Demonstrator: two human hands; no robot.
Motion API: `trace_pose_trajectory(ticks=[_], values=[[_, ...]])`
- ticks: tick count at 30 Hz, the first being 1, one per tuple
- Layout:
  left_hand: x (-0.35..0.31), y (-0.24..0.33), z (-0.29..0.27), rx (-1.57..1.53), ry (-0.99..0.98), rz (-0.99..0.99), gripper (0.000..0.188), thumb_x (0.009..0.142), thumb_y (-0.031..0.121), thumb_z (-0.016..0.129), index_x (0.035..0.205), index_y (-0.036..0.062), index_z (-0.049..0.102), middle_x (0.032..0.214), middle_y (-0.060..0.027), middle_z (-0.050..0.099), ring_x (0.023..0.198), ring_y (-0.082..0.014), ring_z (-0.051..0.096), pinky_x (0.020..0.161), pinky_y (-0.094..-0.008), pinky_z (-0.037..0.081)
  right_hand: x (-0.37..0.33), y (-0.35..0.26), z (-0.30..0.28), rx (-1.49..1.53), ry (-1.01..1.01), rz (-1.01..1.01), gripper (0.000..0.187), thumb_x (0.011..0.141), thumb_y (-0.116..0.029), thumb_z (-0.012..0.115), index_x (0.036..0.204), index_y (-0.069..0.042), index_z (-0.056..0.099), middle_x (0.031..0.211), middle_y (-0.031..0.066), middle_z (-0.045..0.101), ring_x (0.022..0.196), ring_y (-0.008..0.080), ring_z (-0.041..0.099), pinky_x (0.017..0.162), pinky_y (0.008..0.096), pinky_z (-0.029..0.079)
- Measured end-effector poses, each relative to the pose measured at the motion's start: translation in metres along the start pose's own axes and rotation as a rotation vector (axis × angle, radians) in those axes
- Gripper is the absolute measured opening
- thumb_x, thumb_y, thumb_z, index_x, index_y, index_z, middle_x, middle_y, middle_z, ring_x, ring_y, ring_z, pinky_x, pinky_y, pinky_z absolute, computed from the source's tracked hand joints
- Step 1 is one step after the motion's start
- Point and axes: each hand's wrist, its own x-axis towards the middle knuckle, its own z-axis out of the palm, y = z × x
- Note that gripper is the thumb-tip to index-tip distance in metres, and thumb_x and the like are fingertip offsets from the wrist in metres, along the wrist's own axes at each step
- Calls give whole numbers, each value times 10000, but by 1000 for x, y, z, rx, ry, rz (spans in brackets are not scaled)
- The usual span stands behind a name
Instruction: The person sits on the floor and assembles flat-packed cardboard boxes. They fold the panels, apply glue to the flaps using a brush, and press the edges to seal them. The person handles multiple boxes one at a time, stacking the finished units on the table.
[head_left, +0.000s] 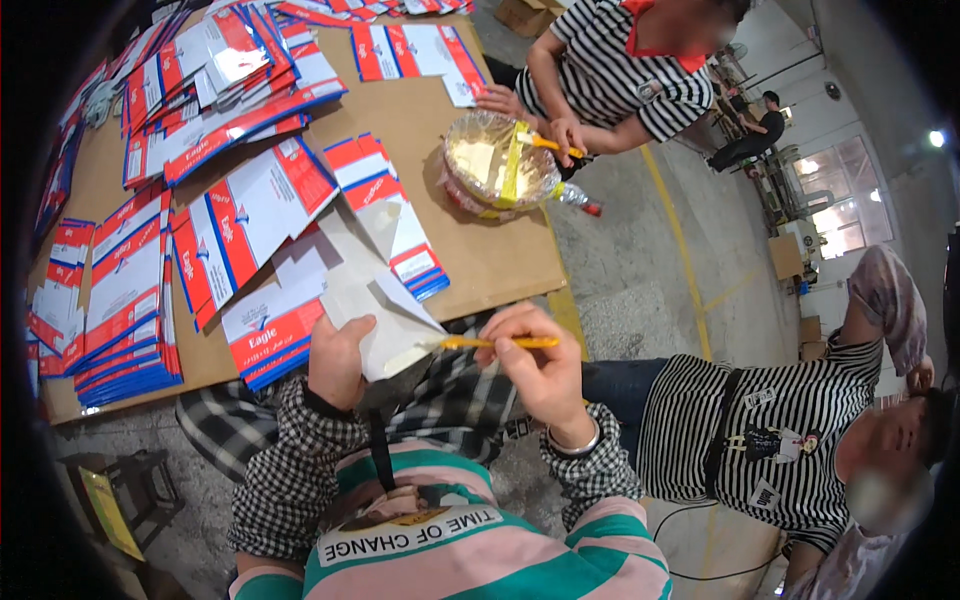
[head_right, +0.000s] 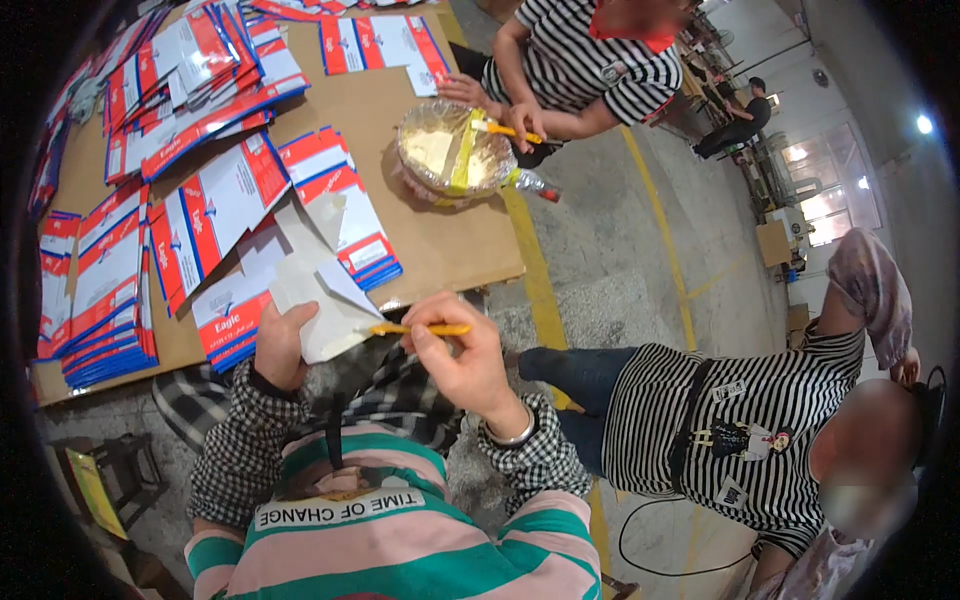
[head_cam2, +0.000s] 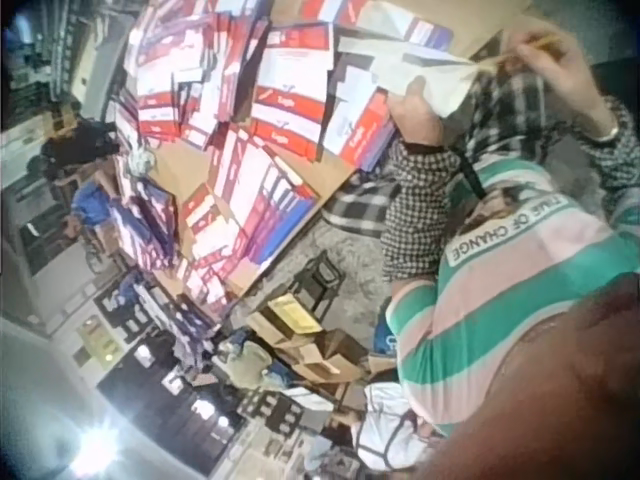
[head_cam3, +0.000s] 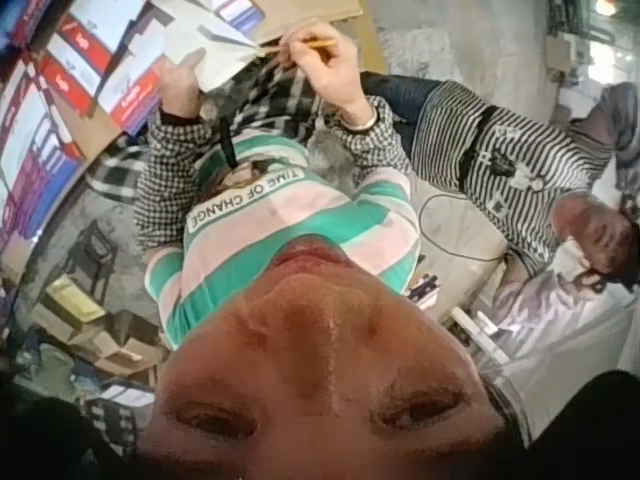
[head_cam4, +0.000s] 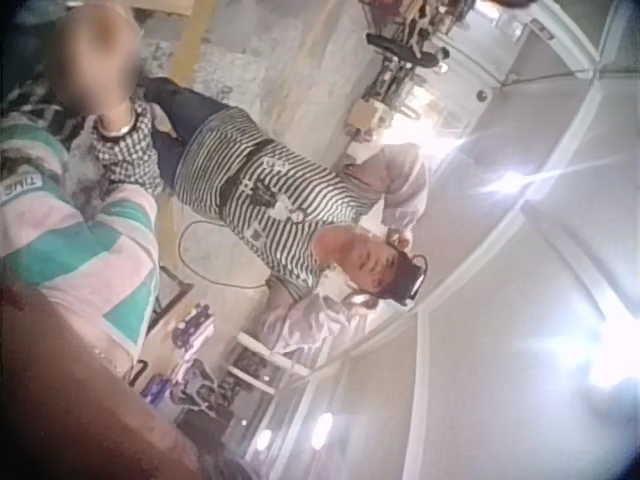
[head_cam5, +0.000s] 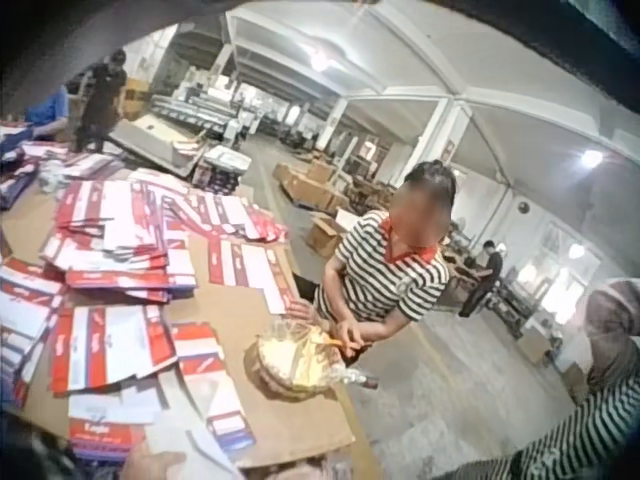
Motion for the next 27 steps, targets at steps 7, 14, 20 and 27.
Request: trace_pose_trajectory(ticks=[7, 14, 20, 27], values=[[0, 7, -1, -28, 19, -22, 402, 824, 31, 525, 1220, -33, 491, 1086, -148, 617, 963, -258, 644, 834, -352, 535, 5, -3, -4, -14, 1, 24, 44, 892, 20, 535, 899, 44, 571, 963, 125, 589, 734, 151, 610, 676, 270, 512], [1, 15, 7, -73, 96, -55, 370, 831, 38, 537, 1190, -42, 495, 1058, -142, 622, 951, -246, 651, 815, -335, 551, 9, 4, -6, -59, -65, 50, 72, 902, 22, 512, 916, 61, 571, 996, 135, 583, 760, 160, 620, 702, 272, 520], [4, 12, 3, -78, 111, -99, 377, 831, 30, 542, 1195, -50, 484, 1074, -153, 615, 940, -248, 659, 793, -331, 566, 11, 11, -2, -92, -59, 58, 75, 895, 8, 524, 916, 64, 568, 968, 142, 587, 736, 159, 622, 673, 274, 527], [2, 11, 3, -69, 144, -92, 377, 836, 33, 540, 1197, -56, 477, 1078, -160, 611, 913, -250, 667, 784, -323, 572, 6, 11, 4, -99, -42, 21, 72, 903, -3, 529, 909, 58, 566, 956, 138, 579, 745, 156, 620, 679, 269, 523]])
